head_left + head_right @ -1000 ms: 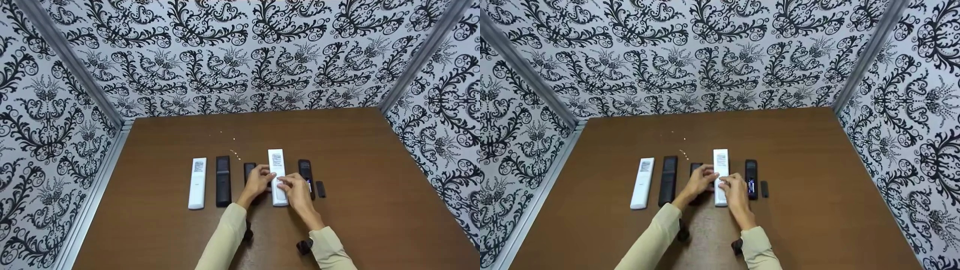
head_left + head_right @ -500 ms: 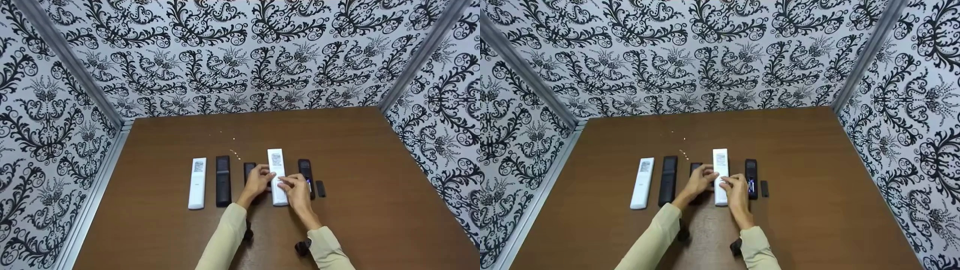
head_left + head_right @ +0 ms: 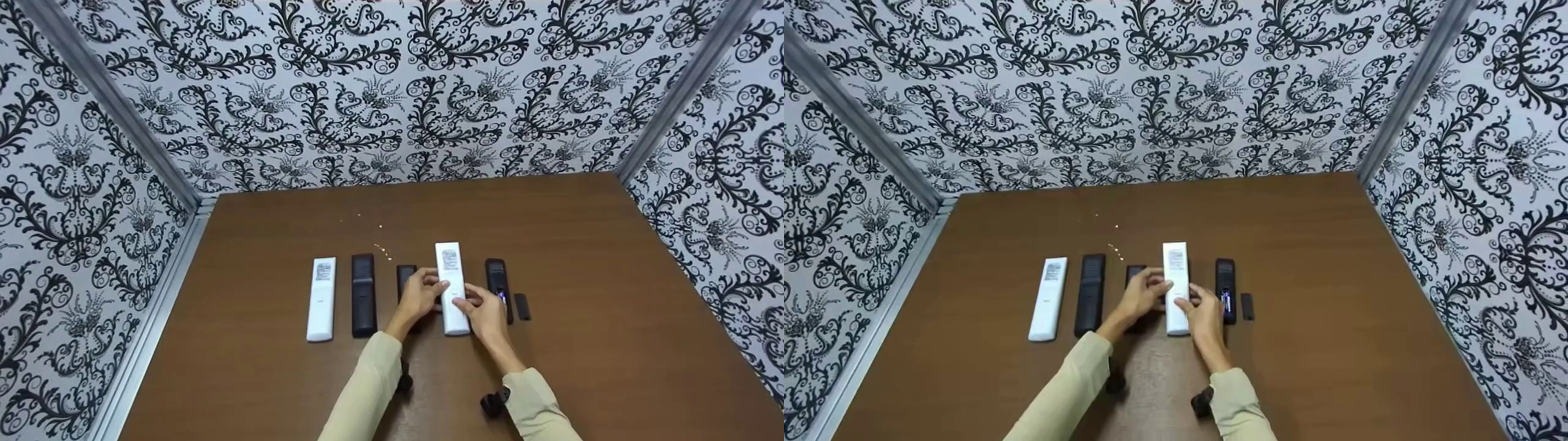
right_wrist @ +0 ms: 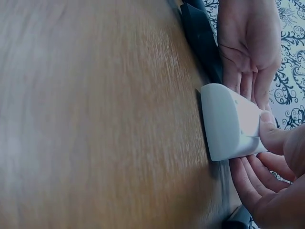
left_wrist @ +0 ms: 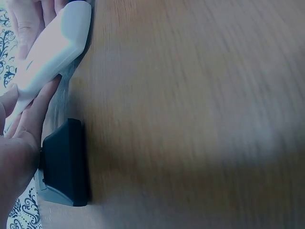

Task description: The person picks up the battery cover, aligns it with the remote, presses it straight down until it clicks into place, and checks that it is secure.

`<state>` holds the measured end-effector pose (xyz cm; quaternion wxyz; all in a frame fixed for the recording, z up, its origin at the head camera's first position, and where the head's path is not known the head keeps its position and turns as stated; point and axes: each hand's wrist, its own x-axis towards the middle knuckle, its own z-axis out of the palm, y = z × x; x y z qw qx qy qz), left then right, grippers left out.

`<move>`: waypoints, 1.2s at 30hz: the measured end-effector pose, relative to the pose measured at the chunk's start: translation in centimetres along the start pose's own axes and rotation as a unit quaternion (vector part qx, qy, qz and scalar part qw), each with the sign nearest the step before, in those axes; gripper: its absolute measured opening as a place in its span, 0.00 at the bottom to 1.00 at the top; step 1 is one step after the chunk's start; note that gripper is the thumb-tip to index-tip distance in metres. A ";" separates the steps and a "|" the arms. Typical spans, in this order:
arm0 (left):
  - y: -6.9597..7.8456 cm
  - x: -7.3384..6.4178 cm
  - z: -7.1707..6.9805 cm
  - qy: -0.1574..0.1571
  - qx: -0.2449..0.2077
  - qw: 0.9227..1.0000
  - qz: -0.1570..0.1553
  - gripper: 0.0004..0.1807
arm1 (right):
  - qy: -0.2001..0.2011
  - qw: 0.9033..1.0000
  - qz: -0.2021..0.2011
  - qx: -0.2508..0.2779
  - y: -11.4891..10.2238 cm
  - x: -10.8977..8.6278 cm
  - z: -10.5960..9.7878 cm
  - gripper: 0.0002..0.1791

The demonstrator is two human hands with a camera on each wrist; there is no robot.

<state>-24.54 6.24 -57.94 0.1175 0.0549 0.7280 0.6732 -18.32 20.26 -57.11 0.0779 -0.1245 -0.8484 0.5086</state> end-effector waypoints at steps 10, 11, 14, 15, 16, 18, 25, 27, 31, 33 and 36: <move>-0.1 0.1 0.1 0.004 -0.010 1.000 -0.009 0.19 | -0.002 1.000 0.006 -0.010 0.2 0.2 0.1 0.22; -0.1 0.1 0.1 0.005 -0.013 1.000 -0.010 0.19 | -0.002 1.000 0.006 -0.012 0.2 0.2 0.1 0.22; -0.1 0.1 0.2 0.008 -0.012 1.000 -0.011 0.19 | -0.001 1.000 0.004 -0.013 0.2 0.2 0.1 0.22; -0.1 0.0 0.2 0.008 -0.012 1.000 -0.012 0.19 | 0.000 1.000 0.005 -0.012 0.2 0.2 0.1 0.22; -0.1 0.0 0.2 0.008 -0.009 1.000 -0.012 0.19 | 0.001 1.000 0.004 -0.012 0.2 0.2 0.1 0.22; 0.1 -0.1 0.2 0.010 0.002 1.000 -0.012 0.19 | 0.002 1.000 0.002 -0.014 0.2 0.2 0.1 0.22; 0.9 -0.3 0.5 0.028 0.086 0.996 0.001 0.20 | 0.009 0.999 -0.007 -0.033 0.2 0.3 0.3 0.21; 1.2 -0.3 0.9 0.039 0.129 0.991 0.013 0.19 | 0.013 0.999 -0.012 -0.041 0.3 0.3 0.4 0.21; 1.5 -0.5 1.8 0.071 0.230 0.969 0.051 0.15 | 0.018 0.998 -0.012 -0.057 0.4 0.4 0.5 0.20; 1.5 -0.5 2.1 0.087 0.271 0.956 0.065 0.15 | 0.019 0.998 -0.010 -0.059 0.5 0.4 0.6 0.19; 1.7 -0.7 2.4 0.097 0.298 0.948 0.055 0.15 | 0.023 0.998 -0.008 -0.058 0.4 0.4 0.7 0.18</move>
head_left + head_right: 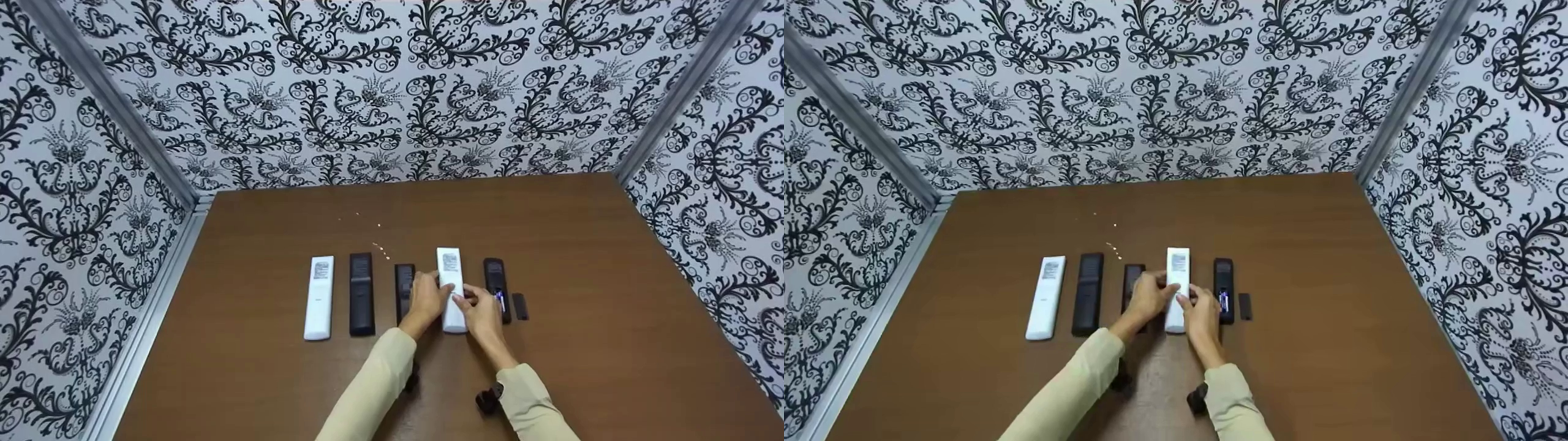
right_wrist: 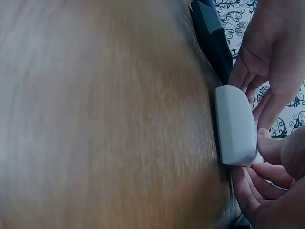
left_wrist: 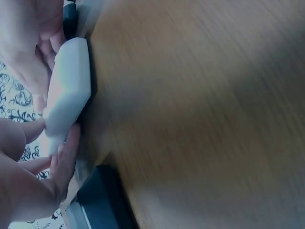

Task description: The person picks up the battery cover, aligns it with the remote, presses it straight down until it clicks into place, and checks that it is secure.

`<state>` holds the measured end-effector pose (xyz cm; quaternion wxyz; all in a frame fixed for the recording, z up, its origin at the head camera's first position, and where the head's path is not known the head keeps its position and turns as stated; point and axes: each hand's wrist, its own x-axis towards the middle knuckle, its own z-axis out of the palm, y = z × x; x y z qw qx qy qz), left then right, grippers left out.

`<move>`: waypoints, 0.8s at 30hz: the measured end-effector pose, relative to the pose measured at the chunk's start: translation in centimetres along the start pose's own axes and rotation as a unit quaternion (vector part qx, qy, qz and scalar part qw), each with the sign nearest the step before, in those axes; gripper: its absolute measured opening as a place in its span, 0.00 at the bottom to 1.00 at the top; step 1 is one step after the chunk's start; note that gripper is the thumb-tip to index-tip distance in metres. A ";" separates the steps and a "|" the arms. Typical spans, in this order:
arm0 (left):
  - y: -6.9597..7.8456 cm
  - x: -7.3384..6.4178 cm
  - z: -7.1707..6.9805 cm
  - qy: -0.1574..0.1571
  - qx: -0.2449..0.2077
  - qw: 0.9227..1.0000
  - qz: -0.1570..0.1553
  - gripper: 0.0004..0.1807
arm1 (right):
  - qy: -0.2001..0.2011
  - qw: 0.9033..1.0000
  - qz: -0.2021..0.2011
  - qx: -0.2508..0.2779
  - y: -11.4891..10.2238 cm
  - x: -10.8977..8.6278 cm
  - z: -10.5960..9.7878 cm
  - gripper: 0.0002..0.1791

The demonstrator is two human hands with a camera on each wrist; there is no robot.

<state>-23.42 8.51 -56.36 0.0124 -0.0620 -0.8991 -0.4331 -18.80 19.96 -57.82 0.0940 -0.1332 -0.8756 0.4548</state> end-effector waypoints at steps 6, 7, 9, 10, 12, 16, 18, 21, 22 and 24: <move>0.4 -0.4 0.2 0.006 0.032 0.998 -0.045 0.15 | 0.000 1.000 -0.004 -0.006 0.0 0.0 -0.1 0.16; 0.5 -0.5 0.3 0.013 0.037 0.998 -0.049 0.15 | -0.002 1.000 -0.005 -0.007 0.0 -0.1 -0.2 0.16; 0.8 -0.7 0.6 0.030 0.048 0.997 -0.055 0.16 | -0.011 1.000 -0.004 -0.009 0.1 -0.1 -0.4 0.16; 1.1 -0.8 0.7 0.039 0.051 0.996 -0.054 0.16 | -0.014 1.000 -0.004 -0.010 0.1 -0.1 -0.7 0.15; 1.7 -1.0 1.1 0.053 0.049 0.996 -0.047 0.17 | -0.017 1.000 -0.006 -0.012 0.1 -0.1 -1.3 0.15; 3.1 -1.1 1.8 0.067 0.023 0.997 -0.009 0.15 | 0.011 1.000 -0.006 -0.011 0.4 -0.2 -3.1 0.11; 3.7 -1.2 2.2 0.064 0.012 0.998 0.011 0.14 | 0.030 0.999 0.000 -0.010 0.7 -0.2 -4.1 0.09; 4.6 -1.4 2.9 0.054 0.022 0.998 0.028 0.14 | 0.045 0.999 0.017 -0.007 1.3 -0.3 -5.7 0.08; 4.9 -1.5 3.1 0.048 0.022 0.998 0.029 0.14 | 0.049 0.999 0.024 -0.006 1.5 -0.3 -6.1 0.08; 5.4 -1.6 3.5 0.037 0.023 0.999 0.024 0.15 | 0.053 0.998 0.033 -0.003 2.1 -0.3 -7.0 0.09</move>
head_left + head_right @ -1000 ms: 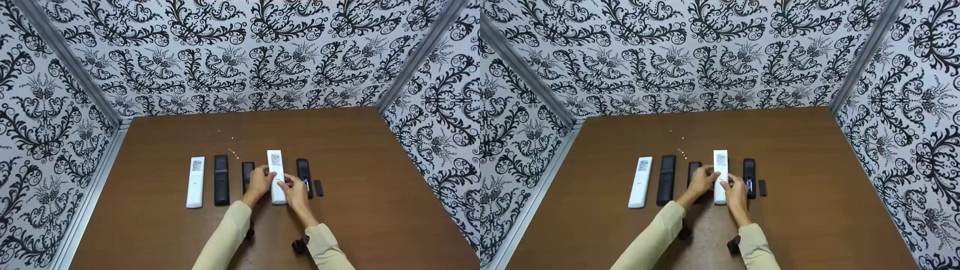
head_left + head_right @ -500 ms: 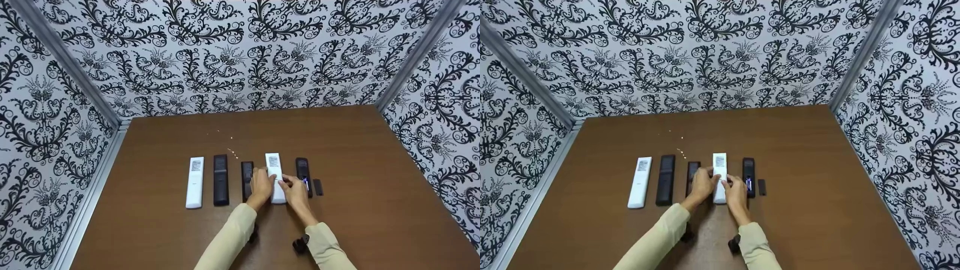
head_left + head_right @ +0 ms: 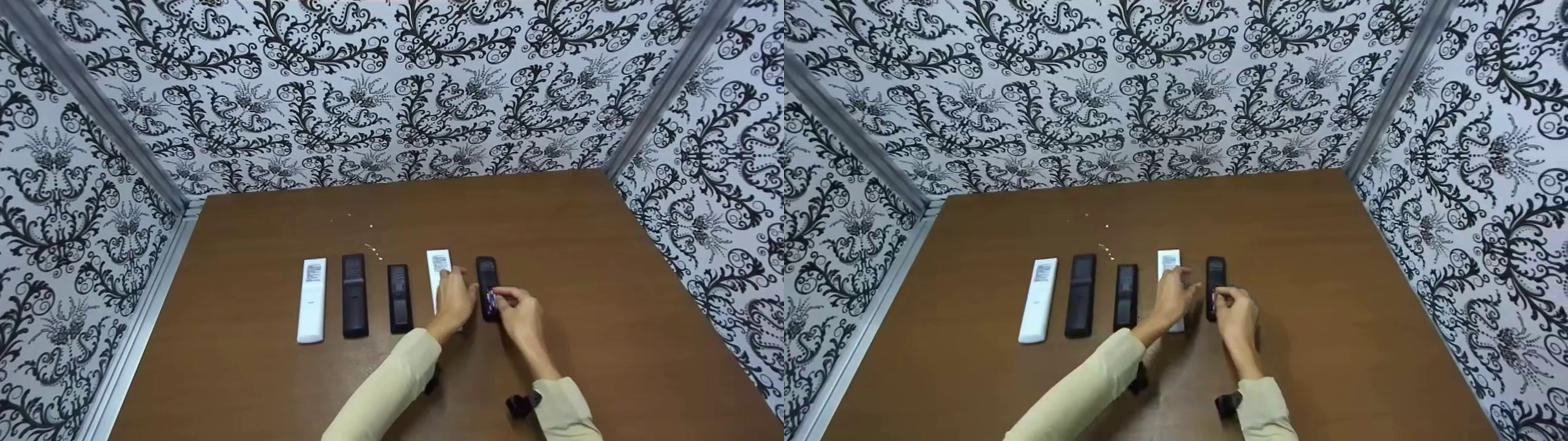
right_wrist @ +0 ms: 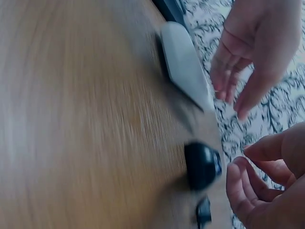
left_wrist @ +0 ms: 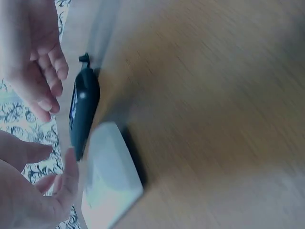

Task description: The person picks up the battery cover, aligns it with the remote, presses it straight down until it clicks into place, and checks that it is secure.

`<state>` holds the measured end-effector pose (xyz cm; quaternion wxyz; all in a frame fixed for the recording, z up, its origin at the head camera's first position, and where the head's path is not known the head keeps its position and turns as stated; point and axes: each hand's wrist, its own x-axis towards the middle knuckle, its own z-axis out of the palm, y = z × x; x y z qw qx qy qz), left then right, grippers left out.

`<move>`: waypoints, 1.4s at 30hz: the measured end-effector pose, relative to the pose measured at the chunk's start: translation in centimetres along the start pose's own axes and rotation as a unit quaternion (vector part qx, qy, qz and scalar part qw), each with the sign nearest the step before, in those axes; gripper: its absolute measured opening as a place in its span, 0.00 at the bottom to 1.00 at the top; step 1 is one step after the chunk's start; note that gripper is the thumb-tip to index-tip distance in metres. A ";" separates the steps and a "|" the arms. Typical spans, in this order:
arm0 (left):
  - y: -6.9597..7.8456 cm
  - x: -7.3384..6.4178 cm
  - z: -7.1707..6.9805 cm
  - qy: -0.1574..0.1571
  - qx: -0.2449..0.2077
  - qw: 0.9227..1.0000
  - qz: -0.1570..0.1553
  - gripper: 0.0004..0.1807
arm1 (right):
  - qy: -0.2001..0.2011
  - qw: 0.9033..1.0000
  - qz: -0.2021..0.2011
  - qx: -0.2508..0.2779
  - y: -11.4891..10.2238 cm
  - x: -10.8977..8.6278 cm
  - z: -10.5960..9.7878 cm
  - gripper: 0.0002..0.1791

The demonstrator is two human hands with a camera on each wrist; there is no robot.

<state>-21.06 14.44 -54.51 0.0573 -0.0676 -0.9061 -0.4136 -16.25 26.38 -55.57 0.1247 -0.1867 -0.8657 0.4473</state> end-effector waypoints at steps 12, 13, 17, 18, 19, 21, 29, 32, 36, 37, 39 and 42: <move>2.5 -0.7 3.5 -0.020 -0.014 0.996 -0.085 0.25 | -0.033 0.997 0.041 -0.051 3.0 0.1 -2.7 0.17; 2.7 -0.7 3.7 -0.022 -0.007 0.995 -0.093 0.27 | -0.037 0.997 0.043 -0.052 3.1 0.1 -2.7 0.17; 3.4 -0.6 4.5 -0.028 -0.004 0.992 -0.120 0.32 | -0.054 0.996 0.046 -0.059 3.5 0.5 -2.8 0.16; 3.5 -0.6 4.7 -0.032 -0.006 0.991 -0.128 0.34 | -0.060 0.995 0.047 -0.062 3.6 0.5 -2.8 0.16; 3.5 -0.6 4.8 -0.035 -0.009 0.990 -0.136 0.36 | -0.065 0.995 0.048 -0.065 3.6 0.6 -2.8 0.16; 3.6 -0.5 5.0 -0.043 -0.025 0.987 -0.152 0.40 | -0.074 0.994 0.049 -0.069 3.7 0.6 -2.9 0.15; 3.5 -0.2 4.8 -0.070 -0.066 0.982 -0.164 0.47 | -0.070 0.993 0.042 -0.082 3.7 0.3 -3.0 0.08; 3.4 0.1 4.5 -0.084 -0.076 0.980 -0.164 0.43 | -0.063 0.994 0.034 -0.079 3.8 0.3 -3.0 0.06; 3.0 0.8 4.2 -0.080 -0.073 0.979 -0.171 0.29 | -0.051 0.995 0.016 -0.085 3.8 0.2 -2.8 0.07; 2.9 1.1 4.2 -0.076 -0.070 0.980 -0.172 0.25 | -0.042 0.995 0.006 -0.089 3.9 0.1 -2.8 0.07; 2.6 1.4 4.2 -0.067 -0.060 0.982 -0.167 0.20 | -0.018 0.995 -0.019 -0.097 3.8 -0.1 -2.6 0.07; 2.1 1.9 4.1 -0.062 -0.049 0.984 -0.158 0.15 | 0.019 0.992 -0.066 -0.102 3.5 -0.5 -2.3 0.06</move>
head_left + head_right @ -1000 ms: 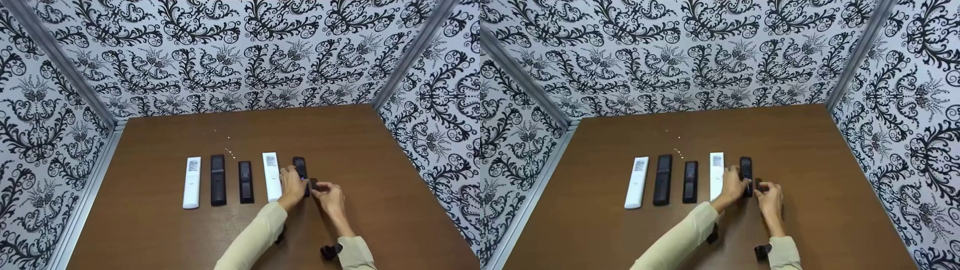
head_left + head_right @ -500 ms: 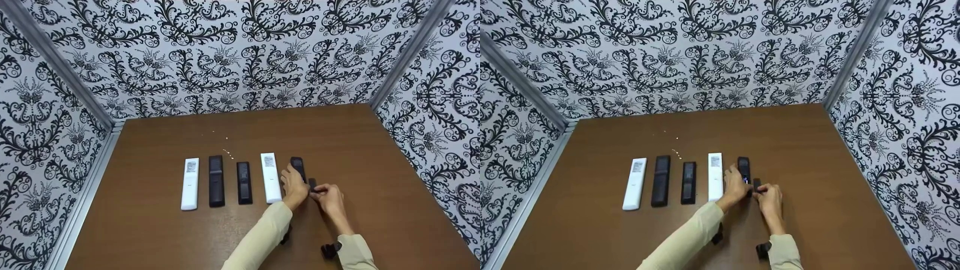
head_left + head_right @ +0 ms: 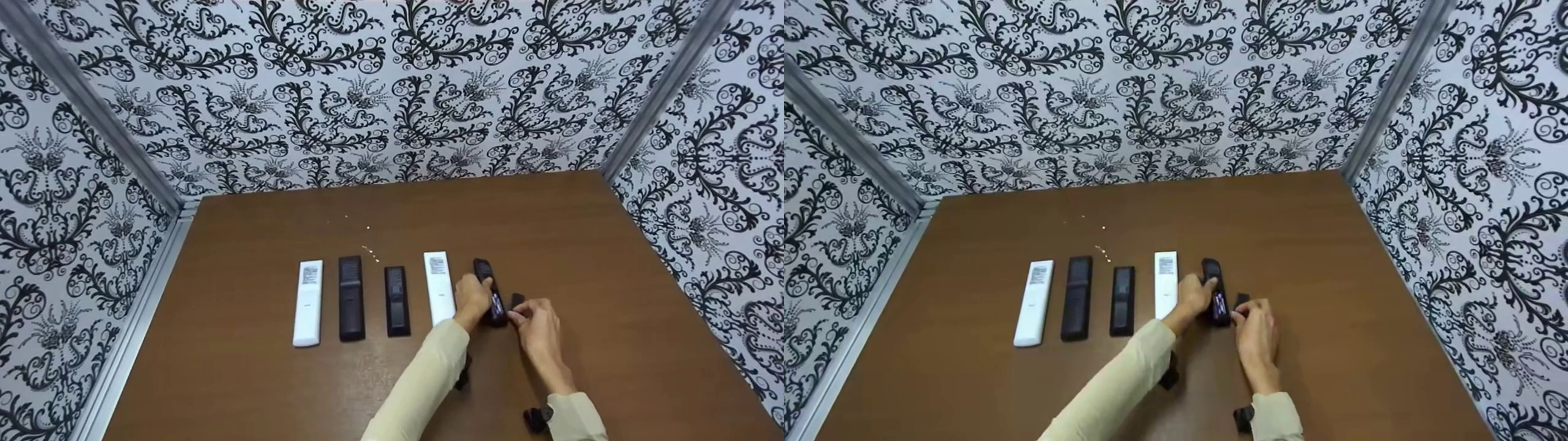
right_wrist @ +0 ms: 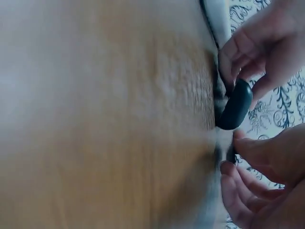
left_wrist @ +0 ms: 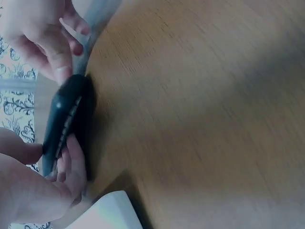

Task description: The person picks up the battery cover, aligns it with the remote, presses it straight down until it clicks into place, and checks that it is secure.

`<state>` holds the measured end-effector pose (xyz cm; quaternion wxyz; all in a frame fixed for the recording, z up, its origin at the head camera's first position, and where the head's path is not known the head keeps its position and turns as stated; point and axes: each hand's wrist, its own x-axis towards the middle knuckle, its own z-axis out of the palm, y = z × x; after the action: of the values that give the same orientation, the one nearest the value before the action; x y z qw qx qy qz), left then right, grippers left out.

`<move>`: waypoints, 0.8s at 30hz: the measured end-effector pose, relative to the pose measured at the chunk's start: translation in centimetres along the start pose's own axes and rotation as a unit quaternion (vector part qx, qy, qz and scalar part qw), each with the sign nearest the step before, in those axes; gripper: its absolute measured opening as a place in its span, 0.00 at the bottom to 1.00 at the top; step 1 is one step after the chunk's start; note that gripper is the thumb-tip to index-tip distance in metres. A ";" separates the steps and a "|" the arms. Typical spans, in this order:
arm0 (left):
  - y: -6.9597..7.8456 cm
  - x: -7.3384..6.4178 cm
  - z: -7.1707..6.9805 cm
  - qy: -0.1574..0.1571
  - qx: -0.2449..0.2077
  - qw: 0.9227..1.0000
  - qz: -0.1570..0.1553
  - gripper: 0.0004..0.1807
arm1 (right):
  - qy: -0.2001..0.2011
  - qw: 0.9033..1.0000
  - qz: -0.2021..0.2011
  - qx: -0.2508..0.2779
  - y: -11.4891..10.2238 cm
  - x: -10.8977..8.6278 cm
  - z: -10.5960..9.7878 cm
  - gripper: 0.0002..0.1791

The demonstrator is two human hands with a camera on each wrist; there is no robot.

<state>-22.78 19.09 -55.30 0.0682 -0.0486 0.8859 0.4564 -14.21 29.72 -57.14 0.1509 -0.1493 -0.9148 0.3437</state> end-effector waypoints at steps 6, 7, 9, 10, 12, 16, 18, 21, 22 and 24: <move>-0.7 1.1 -1.0 -0.039 -0.050 0.998 -0.013 0.13 | 0.042 0.998 -0.032 0.016 -0.9 0.2 -0.4 0.05; -0.8 1.2 -1.1 -0.055 -0.074 0.996 -0.019 0.13 | 0.042 0.999 -0.029 0.018 -1.0 0.2 -0.5 0.05; -1.1 1.5 -1.4 -0.086 -0.122 0.988 -0.027 0.15 | 0.031 0.999 -0.019 0.024 -1.1 0.4 -0.8 0.06; -1.3 1.6 -1.5 -0.100 -0.146 0.984 -0.031 0.16 | 0.021 0.999 -0.013 0.027 -1.2 0.4 -1.0 0.07; -1.6 1.6 -1.7 -0.128 -0.188 0.973 -0.029 0.17 | 0.001 0.999 -0.004 0.033 -1.5 0.4 -1.3 0.09; -2.3 1.6 -1.9 -0.157 -0.218 0.963 0.000 0.18 | -0.022 0.999 0.006 0.032 -2.0 0.4 -1.7 0.10; -2.5 1.6 -2.0 -0.163 -0.220 0.962 0.017 0.18 | -0.025 0.999 0.002 0.028 -2.2 0.5 -1.8 0.09; -2.8 1.4 -2.2 -0.173 -0.220 0.959 0.037 0.18 | -0.033 0.999 -0.010 0.019 -2.6 0.7 -1.9 0.09; -2.8 1.4 -2.2 -0.176 -0.221 0.958 0.040 0.18 | -0.038 0.999 -0.013 0.018 -2.6 0.7 -1.9 0.09; -2.9 1.3 -2.2 -0.180 -0.223 0.957 0.043 0.17 | -0.048 0.998 -0.018 0.020 -2.8 0.9 -2.0 0.11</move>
<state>-23.82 15.60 -56.55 0.1939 0.0588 0.7358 0.6462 -14.76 29.22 -53.67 0.1161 -0.1129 -0.9166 0.3656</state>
